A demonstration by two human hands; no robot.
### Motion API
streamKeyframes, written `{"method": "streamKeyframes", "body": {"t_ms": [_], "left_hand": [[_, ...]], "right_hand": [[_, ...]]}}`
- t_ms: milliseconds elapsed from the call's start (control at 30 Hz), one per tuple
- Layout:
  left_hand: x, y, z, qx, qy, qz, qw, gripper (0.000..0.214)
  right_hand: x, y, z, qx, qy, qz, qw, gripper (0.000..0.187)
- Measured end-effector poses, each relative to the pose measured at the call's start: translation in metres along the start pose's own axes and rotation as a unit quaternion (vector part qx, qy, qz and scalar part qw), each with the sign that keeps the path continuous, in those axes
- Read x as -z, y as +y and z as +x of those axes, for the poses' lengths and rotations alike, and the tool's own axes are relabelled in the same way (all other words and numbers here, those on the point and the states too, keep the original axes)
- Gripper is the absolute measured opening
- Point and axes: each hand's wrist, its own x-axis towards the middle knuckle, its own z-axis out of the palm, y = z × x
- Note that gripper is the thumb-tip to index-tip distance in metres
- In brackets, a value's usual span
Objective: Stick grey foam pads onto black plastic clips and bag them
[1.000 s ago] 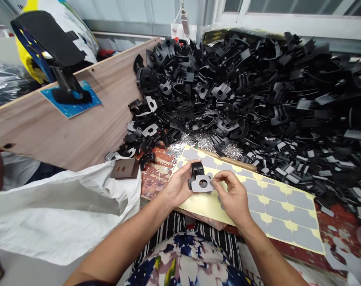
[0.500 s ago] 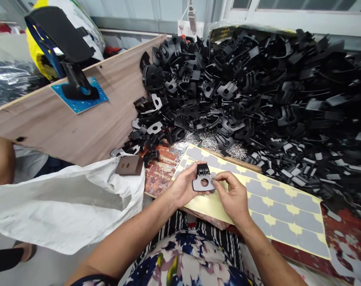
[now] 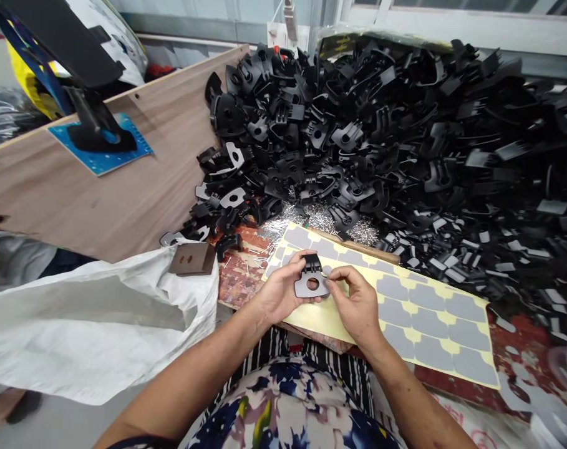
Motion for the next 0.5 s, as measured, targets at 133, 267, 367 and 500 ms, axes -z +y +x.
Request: {"method": "streamKeyframes", "body": {"t_ms": [133, 267, 367, 500], "left_hand": [[0.001, 0.001, -0.001, 0.002, 0.004, -0.003, 1.000, 0.038], [0.000, 0.002, -0.002, 0.003, 0.019, -0.009, 1.000, 0.036], [0.000, 0.002, -0.001, 0.003, 0.017, -0.007, 1.000, 0.037], [0.002, 0.002, -0.002, 0.002, 0.012, -0.010, 1.000, 0.036]], "right_hand": [[-0.002, 0.009, 0.000, -0.031, -0.001, 0.046, 0.998, 0.007], [-0.004, 0.008, 0.001, -0.046, 0.004, 0.075, 0.996, 0.010], [-0.005, 0.005, 0.001, -0.041, 0.003, 0.064, 0.997, 0.009], [-0.004, -0.003, 0.001, -0.011, 0.000, 0.017, 1.000, 0.005]]}}
